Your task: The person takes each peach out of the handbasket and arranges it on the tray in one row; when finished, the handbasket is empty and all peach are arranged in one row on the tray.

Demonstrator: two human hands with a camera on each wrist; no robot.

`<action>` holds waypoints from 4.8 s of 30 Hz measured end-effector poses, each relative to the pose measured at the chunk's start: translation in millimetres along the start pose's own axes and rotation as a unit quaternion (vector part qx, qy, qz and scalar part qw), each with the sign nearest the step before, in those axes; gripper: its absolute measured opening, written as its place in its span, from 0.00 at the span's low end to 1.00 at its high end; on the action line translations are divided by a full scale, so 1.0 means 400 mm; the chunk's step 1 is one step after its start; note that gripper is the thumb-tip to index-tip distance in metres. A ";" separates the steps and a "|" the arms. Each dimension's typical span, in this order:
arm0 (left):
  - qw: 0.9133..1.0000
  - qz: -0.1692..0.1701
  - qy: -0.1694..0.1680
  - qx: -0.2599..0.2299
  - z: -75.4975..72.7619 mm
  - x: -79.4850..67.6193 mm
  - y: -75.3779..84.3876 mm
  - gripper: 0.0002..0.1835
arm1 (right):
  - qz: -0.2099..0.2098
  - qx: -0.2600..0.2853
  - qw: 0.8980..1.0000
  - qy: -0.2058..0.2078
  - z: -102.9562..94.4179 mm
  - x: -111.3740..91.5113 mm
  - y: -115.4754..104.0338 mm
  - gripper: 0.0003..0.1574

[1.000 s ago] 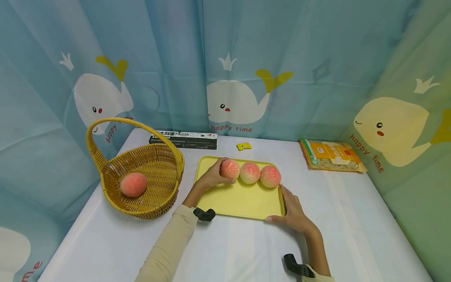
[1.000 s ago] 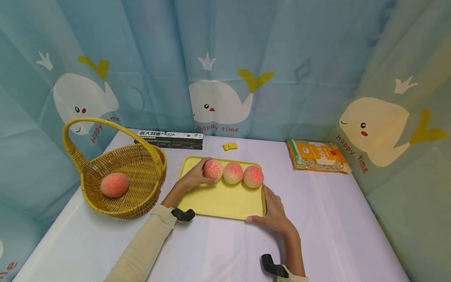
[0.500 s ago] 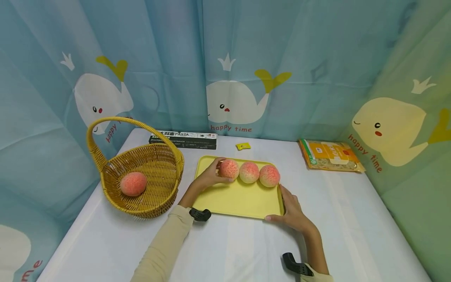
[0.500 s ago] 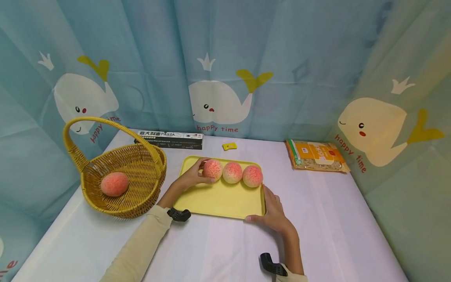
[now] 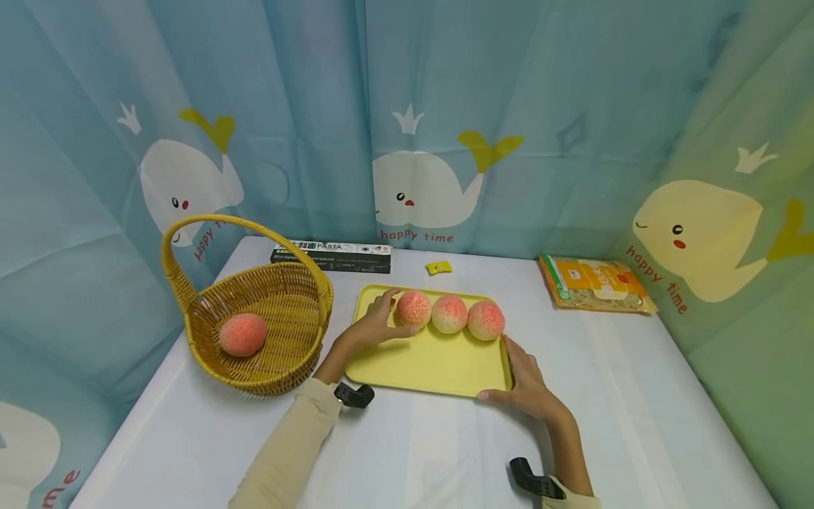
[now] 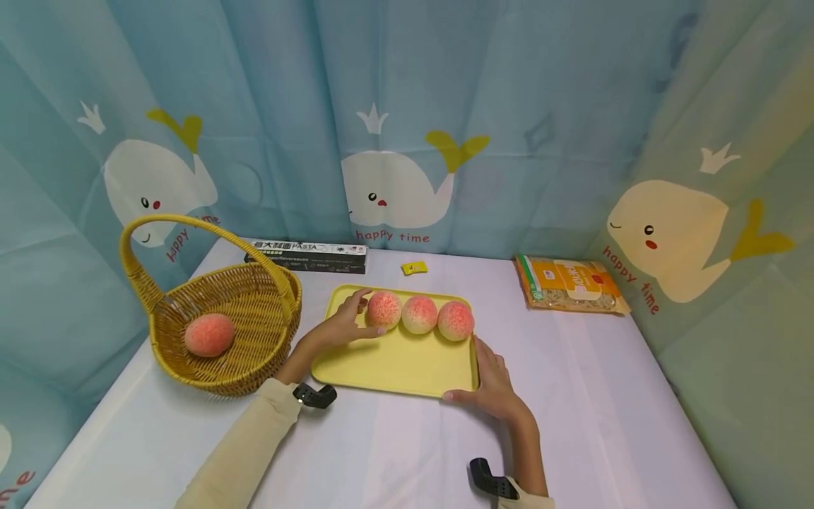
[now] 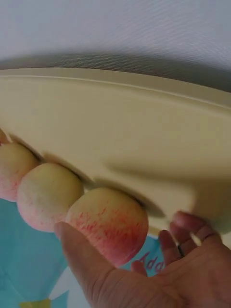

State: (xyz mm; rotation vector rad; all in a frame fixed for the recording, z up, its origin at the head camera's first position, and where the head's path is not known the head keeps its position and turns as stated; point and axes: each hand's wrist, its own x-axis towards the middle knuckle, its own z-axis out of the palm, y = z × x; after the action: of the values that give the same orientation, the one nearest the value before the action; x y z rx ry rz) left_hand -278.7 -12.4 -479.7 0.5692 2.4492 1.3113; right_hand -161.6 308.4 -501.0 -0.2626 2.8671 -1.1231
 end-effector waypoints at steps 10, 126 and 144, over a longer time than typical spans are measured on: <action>0.993 0.030 -0.014 0.113 -0.037 -0.071 0.054 0.53 | 0.011 -0.007 1.000 -0.003 -0.004 -0.002 -0.006 0.79; 0.991 -0.098 -0.089 0.013 -0.536 -0.380 -0.187 0.34 | -0.008 0.000 1.000 0.004 0.002 0.000 0.006 0.77; 0.997 -0.029 -0.039 -0.054 -0.514 -0.378 -0.172 0.29 | -0.007 -0.003 1.000 0.005 0.003 0.003 0.005 0.78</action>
State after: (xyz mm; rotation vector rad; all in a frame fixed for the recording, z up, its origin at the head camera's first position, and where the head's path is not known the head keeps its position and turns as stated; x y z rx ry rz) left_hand -251.0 -267.1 -415.4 0.5077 2.2987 1.3607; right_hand -163.0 308.6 -503.2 -0.2787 2.8822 -1.1206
